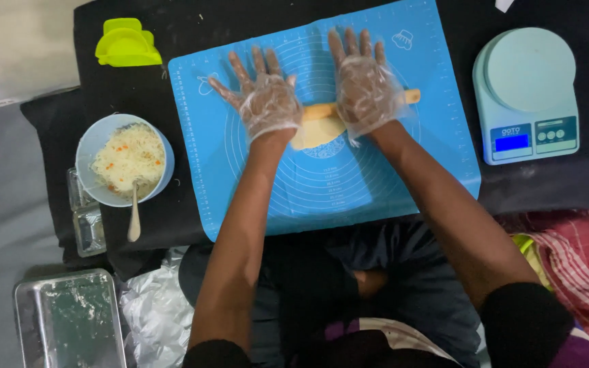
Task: A person is weighing small portions of dough and then flattening them into circles using their hands and a rolling pin on a silicone mat.
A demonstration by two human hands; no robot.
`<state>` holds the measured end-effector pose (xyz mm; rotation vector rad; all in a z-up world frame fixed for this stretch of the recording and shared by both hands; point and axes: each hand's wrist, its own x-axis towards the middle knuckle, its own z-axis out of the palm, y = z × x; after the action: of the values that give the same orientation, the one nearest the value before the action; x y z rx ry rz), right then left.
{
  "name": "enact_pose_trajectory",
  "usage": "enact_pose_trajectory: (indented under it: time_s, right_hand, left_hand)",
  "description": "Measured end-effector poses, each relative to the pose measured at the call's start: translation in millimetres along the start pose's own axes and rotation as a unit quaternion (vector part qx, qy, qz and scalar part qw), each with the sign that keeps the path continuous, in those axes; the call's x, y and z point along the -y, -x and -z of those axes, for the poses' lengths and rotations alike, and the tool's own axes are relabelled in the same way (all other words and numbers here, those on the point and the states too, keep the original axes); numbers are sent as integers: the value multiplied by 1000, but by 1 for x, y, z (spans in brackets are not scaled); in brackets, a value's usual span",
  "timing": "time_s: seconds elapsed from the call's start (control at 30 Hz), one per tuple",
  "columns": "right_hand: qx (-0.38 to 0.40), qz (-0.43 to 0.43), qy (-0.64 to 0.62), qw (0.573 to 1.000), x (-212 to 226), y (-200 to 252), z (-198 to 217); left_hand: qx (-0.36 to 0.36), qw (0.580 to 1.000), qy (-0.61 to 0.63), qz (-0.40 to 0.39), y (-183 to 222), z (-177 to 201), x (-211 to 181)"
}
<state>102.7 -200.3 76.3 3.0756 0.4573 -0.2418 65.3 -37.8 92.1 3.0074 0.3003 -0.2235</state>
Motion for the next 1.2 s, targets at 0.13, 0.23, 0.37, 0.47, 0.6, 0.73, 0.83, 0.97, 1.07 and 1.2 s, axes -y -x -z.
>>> enact_pose_trajectory:
  time_s: [0.13, 0.23, 0.37, 0.47, 0.6, 0.73, 0.83, 0.97, 1.07, 1.2]
  right_hand:
    - [-34, 6, 41, 999, -3, 30, -28]
    - [-119, 23, -2, 993, -10, 41, -59]
    - [-199, 57, 5, 978, -12, 46, -68]
    - [-58, 16, 17, 998, 0, 33, -24]
    - [-152, 30, -32, 987, -8, -6, -39]
    - [-63, 18, -23, 998, -6, -29, -15]
    - [-93, 32, -27, 995, -10, -45, -20]
    - [-96, 35, -22, 995, -17, -57, -29]
    - [-109, 55, -16, 992, -6, -32, -7]
    - [-68, 28, 13, 997, -7, -15, -31]
  left_hand:
    - [48, 999, -23, -2, 30, 8, -2]
    - [-44, 995, -91, -11, 43, -23, -1]
    - [-144, 981, -89, -95, 33, -63, 8]
    - [-22, 997, -45, -61, 21, -44, 0]
    - [56, 996, -52, -55, 8, 4, -6]
    - [24, 998, -29, -45, -20, 4, -5]
    - [-11, 999, -13, -33, -39, -9, -2]
    - [-47, 998, -8, -36, -47, -19, -3]
    - [-23, 998, -19, -46, -27, -3, -2]
    - [-64, 996, -30, -63, 0, -6, -1]
